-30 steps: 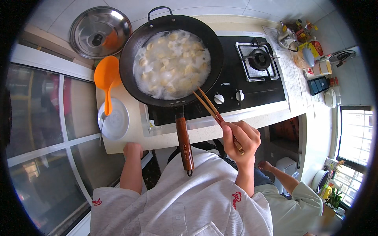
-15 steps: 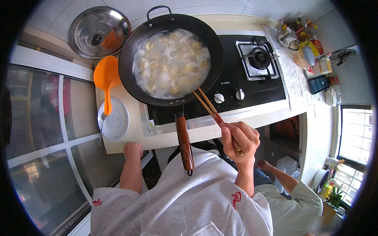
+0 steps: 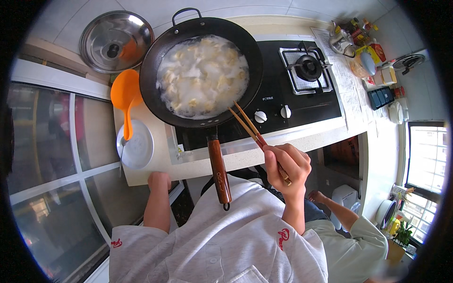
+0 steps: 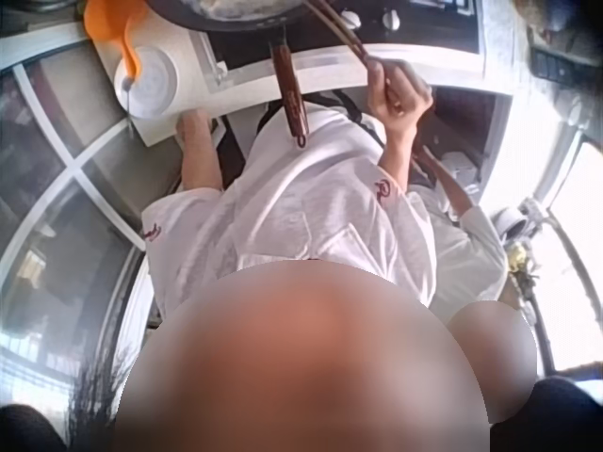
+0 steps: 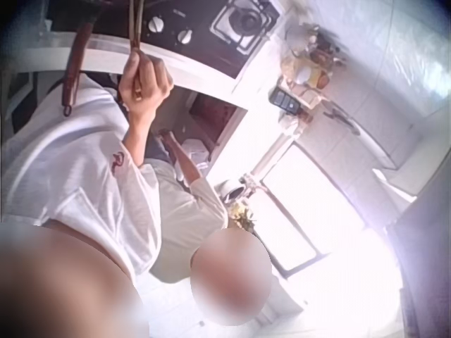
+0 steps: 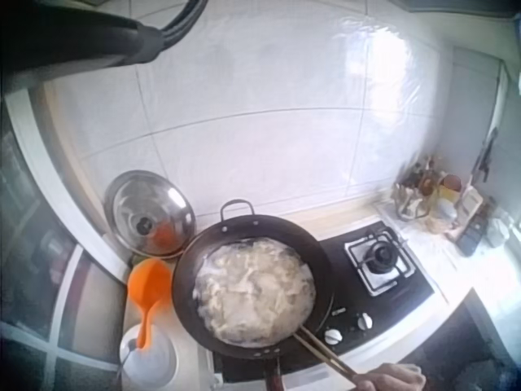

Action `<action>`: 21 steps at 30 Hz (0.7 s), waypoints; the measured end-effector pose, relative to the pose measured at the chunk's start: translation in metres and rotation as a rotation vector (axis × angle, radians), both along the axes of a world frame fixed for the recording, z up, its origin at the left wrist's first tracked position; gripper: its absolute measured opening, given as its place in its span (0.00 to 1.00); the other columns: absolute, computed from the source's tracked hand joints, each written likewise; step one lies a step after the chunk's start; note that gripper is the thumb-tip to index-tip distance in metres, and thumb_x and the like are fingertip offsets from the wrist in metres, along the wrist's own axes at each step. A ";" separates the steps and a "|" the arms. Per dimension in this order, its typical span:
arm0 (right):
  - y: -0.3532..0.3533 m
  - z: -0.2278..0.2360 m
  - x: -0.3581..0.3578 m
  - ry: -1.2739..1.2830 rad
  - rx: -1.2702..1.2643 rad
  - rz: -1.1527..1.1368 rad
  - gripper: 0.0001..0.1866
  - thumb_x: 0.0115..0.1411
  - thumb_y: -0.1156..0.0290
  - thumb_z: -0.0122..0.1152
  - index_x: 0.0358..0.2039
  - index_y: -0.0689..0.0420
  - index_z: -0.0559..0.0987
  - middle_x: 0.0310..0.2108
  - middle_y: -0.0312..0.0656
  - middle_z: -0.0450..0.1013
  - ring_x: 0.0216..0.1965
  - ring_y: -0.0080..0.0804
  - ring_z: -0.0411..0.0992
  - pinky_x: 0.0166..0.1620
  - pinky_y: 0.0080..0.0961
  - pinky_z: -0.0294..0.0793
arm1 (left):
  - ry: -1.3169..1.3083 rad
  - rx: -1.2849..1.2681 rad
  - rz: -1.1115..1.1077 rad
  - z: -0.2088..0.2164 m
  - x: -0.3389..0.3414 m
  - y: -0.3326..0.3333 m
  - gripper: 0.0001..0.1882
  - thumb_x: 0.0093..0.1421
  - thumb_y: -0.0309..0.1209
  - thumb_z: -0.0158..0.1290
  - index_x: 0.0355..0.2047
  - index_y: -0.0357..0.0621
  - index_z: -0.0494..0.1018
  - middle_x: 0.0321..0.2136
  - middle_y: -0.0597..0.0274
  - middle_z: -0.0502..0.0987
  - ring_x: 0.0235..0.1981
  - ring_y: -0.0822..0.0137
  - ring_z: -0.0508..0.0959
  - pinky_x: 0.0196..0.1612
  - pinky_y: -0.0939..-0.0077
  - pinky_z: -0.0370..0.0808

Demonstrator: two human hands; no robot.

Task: The person stirs dumplings boiling in a wok using chopsticks. They occasionally use an orange ladle to scoop water and pour it back into the wok. The person stands in a kitchen and monitors the cooking process.

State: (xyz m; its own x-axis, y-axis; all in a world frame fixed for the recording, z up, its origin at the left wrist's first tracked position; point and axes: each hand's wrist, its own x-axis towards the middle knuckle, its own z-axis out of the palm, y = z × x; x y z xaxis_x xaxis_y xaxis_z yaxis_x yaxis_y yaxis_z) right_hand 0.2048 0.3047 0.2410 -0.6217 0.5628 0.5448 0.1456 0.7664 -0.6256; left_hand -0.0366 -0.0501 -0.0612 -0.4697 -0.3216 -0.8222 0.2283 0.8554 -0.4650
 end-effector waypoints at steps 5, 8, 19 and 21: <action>-0.001 0.005 -0.004 -0.042 -0.059 -0.020 0.02 0.51 0.80 0.60 0.26 0.63 0.81 0.21 0.42 0.75 0.19 0.28 0.73 0.23 0.19 0.69 | 0.175 0.142 0.069 0.019 0.006 0.014 0.19 0.63 0.36 0.44 0.51 0.46 0.73 0.48 0.67 0.76 0.44 0.66 0.76 0.34 0.67 0.76; -0.001 0.010 -0.007 -0.056 -0.091 -0.019 0.03 0.52 0.80 0.61 0.29 0.63 0.81 0.24 0.43 0.77 0.21 0.29 0.75 0.25 0.19 0.71 | 0.053 -0.081 0.248 -0.042 0.000 -0.025 0.19 0.64 0.39 0.41 0.51 0.47 0.72 0.50 0.67 0.74 0.47 0.67 0.74 0.39 0.70 0.73; 0.002 -0.001 -0.005 0.025 0.035 0.017 0.06 0.53 0.75 0.59 0.23 0.62 0.81 0.20 0.41 0.76 0.17 0.27 0.74 0.22 0.17 0.71 | -0.075 -0.062 -0.101 -0.030 -0.004 -0.012 0.17 0.53 0.35 0.59 0.45 0.54 0.78 0.45 0.72 0.77 0.41 0.67 0.77 0.32 0.67 0.75; 0.002 -0.001 -0.005 0.044 0.059 0.034 0.07 0.53 0.74 0.58 0.22 0.61 0.80 0.19 0.40 0.75 0.16 0.26 0.73 0.22 0.17 0.70 | -0.083 -0.072 -0.093 -0.027 -0.003 -0.012 0.17 0.53 0.35 0.59 0.45 0.54 0.78 0.45 0.73 0.77 0.41 0.68 0.77 0.32 0.68 0.75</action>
State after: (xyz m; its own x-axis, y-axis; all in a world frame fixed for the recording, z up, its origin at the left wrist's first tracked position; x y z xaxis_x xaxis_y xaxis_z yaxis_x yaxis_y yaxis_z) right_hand 0.1998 0.3071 0.2397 -0.6147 0.5082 0.6033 0.0926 0.8060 -0.5847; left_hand -0.0391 -0.0622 -0.0882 -0.4314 -0.3393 -0.8359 0.3455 0.7938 -0.5005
